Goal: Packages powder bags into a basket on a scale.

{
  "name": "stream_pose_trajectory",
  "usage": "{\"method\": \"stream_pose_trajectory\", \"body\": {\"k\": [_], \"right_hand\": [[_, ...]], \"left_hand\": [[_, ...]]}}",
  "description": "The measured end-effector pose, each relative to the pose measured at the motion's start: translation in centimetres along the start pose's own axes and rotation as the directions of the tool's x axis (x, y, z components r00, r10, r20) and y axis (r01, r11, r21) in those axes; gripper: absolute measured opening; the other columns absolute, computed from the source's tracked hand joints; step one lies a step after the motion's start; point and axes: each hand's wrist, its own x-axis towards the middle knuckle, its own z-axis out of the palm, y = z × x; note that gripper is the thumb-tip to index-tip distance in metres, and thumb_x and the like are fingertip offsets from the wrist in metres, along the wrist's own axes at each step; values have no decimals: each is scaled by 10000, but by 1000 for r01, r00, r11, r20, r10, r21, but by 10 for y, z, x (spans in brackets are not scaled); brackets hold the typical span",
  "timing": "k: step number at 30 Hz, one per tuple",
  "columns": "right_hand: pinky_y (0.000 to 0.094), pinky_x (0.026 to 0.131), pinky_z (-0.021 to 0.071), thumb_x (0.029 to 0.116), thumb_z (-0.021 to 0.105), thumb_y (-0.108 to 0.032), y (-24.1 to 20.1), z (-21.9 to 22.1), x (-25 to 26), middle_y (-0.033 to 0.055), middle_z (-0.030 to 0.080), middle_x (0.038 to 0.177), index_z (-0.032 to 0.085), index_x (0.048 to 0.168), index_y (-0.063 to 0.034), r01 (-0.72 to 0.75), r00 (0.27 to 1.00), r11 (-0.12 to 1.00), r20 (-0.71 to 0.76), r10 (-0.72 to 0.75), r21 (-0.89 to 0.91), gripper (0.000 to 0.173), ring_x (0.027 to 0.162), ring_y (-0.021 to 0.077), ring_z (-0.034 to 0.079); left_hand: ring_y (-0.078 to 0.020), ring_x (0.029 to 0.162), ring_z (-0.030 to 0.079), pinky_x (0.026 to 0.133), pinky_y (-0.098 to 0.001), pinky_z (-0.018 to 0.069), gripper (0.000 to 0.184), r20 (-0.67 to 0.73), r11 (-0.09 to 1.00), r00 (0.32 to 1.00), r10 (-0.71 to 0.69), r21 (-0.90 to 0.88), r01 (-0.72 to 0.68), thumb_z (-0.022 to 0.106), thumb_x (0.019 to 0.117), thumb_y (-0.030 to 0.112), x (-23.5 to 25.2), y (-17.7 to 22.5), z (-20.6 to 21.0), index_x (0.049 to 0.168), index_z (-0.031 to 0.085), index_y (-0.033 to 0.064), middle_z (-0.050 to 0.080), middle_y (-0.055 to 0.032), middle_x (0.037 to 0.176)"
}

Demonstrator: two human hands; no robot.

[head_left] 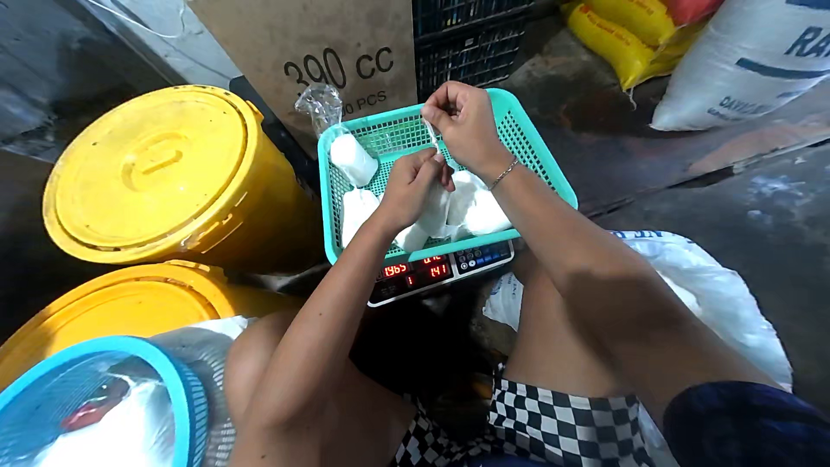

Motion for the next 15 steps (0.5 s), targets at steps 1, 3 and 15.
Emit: {"method": "stream_pose_trajectory", "body": {"k": [1, 3, 15], "right_hand": [[166, 669, 503, 977, 618, -42, -1, 1, -1, 23, 627, 808, 645, 925, 3, 8, 1000, 1000, -14, -8, -1, 74, 694, 11, 584], [161, 661, 503, 969, 622, -39, -2, 3, -3, 21, 627, 798, 644, 914, 3, 37, 998, 999, -48, -37, -2, 73, 685, 7, 583], [280, 756, 608, 1065, 372, -446, -5, -6, -17, -44, 726, 984, 579, 1144, -132, -487, 609, 787, 793, -5, 379, 384, 904, 77, 710]], "left_hand": [[-28, 730, 620, 734, -247, 523, 381, 5, 1000, 1000, 17, 21, -17, 314, 1057, 91, 0, 1, 0, 795, 588, 55, 657, 24, 748], [-18, 706, 604, 704, -235, 508, 382, 23, 997, 999, 41, 70, -43, 320, 1059, 93, 0, 5, -2, 787, 587, 60, 647, 34, 729], [-109, 797, 670, 941, -345, 537, 499, -288, 799, 957, 21, -571, -189, 190, 1039, 146, 13, 35, -46, 642, 477, 239, 581, 67, 627]]}}
